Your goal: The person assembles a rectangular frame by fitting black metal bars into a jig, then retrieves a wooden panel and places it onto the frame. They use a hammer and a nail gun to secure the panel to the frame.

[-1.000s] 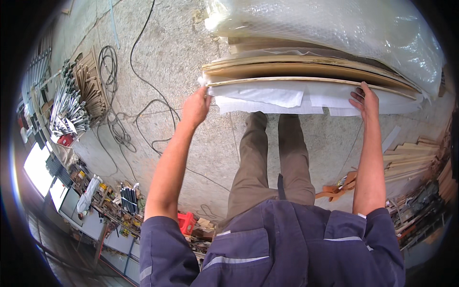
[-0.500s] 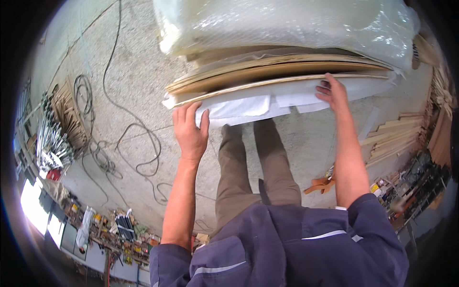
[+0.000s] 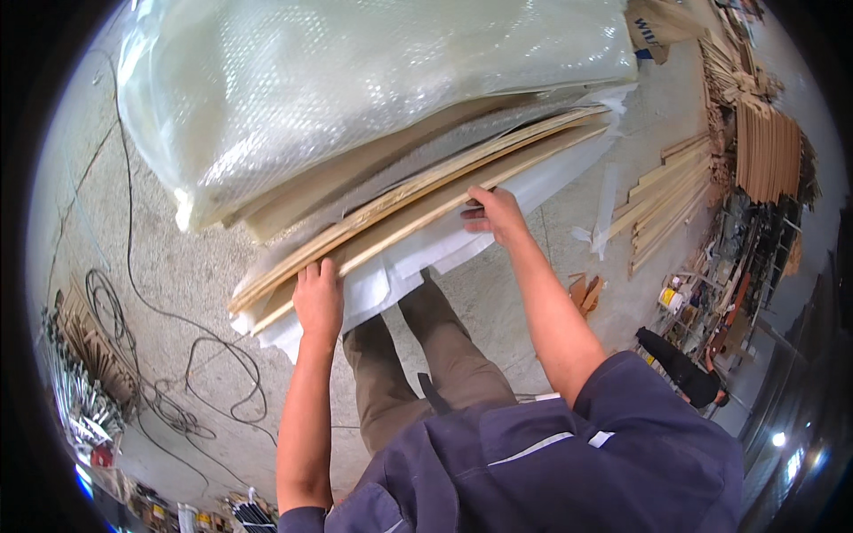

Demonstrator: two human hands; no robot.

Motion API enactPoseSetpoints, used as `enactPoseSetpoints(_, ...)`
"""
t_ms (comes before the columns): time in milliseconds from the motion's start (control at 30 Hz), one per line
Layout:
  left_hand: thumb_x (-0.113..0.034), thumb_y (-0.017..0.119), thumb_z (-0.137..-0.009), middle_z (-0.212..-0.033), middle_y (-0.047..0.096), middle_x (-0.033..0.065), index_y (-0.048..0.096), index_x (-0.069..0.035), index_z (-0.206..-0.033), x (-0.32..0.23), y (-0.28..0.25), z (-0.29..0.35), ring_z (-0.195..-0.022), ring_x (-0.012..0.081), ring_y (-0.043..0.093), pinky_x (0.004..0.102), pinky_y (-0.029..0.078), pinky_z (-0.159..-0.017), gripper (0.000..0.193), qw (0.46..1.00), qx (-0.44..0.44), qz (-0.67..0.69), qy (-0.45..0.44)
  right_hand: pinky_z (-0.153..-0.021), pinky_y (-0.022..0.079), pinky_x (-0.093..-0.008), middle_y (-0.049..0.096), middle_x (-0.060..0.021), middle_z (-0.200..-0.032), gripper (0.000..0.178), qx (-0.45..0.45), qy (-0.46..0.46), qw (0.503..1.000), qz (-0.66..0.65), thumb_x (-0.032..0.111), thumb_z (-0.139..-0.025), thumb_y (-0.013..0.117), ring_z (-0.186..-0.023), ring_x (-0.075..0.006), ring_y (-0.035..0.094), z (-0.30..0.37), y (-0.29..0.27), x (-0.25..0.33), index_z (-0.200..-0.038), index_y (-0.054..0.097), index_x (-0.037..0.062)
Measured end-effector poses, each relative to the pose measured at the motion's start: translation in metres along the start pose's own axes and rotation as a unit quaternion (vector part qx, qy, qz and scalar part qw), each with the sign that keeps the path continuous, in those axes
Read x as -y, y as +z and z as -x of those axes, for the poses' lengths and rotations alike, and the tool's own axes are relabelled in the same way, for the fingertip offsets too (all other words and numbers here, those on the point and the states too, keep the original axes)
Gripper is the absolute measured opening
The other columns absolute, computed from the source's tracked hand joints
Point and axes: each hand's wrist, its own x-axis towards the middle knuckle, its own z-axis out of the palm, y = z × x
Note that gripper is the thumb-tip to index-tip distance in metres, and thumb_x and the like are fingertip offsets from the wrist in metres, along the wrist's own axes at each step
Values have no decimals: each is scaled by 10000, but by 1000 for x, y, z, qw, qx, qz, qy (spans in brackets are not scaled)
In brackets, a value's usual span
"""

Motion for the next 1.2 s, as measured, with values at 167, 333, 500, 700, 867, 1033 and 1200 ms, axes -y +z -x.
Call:
enactPoseSetpoints(167, -151, 732, -771, -938, 658, 151, 611, -68, -930, 1, 9, -1, -875, 365, 644, 485, 548, -719, 216, 998, 31, -41, -27, -574, 601, -417, 614, -145, -952, 498, -65, -22, 995, -68, 413, -944, 609, -744, -291, 699, -25, -44, 20, -1170, 528, -23)
enactPoseSetpoints(333, -169, 715, -813, -887, 661, 113, 615, -82, -897, 13, -1, -20, -869, 331, 652, 460, 538, -704, 157, 998, 41, -40, 27, -570, 605, -406, 631, -121, -853, 467, -38, -28, 998, -39, 445, -963, 582, -715, -278, 701, -48, -61, 48, -1102, 555, -1)
enactPoseSetpoints(500, -230, 710, -843, -861, 669, 143, 631, -47, -880, 21, -16, -39, -849, 339, 655, 464, 527, -722, 203, 992, 79, -37, 92, -463, 570, -396, 648, -165, -737, 359, -77, -27, 997, -18, 294, -960, 548, -535, -262, 650, -62, -50, 58, -956, 573, -64)
enactPoseSetpoints(700, -224, 722, -833, -891, 673, 148, 650, -52, -878, 21, -60, -33, -876, 348, 649, 459, 521, -746, 193, 989, 107, -26, 98, -440, 568, -407, 650, -200, -705, 376, -120, -76, 990, 4, 251, -934, 541, -500, -281, 652, -24, -34, 83, -870, 590, -116)
enactPoseSetpoints(867, -221, 728, -835, -859, 671, 163, 648, -42, -843, 4, -131, -30, -843, 358, 647, 460, 514, -737, 195, 985, 90, -13, 146, -419, 550, -385, 643, -165, -699, 367, -126, -102, 987, 11, 272, -948, 540, -492, -245, 633, 35, -38, 132, -874, 597, -82)
enactPoseSetpoints(1033, -213, 735, -829, -809, 666, 159, 613, -29, -773, -29, -222, -18, -820, 360, 648, 460, 526, -735, 227, 976, 101, -22, 192, -414, 547, -379, 641, -153, -707, 381, -130, -127, 983, 28, 291, -943, 538, -496, -236, 629, 98, -57, 175, -863, 609, -75)
enactPoseSetpoints(1200, -204, 726, -839, -788, 658, 151, 591, -27, -745, -62, -312, 8, -808, 351, 649, 456, 536, -726, 241, 968, 111, -33, 225, -409, 541, -380, 641, -156, -713, 387, -130, -161, 977, 43, 282, -936, 527, -503, -242, 634, 187, -74, 228, -857, 606, -89)
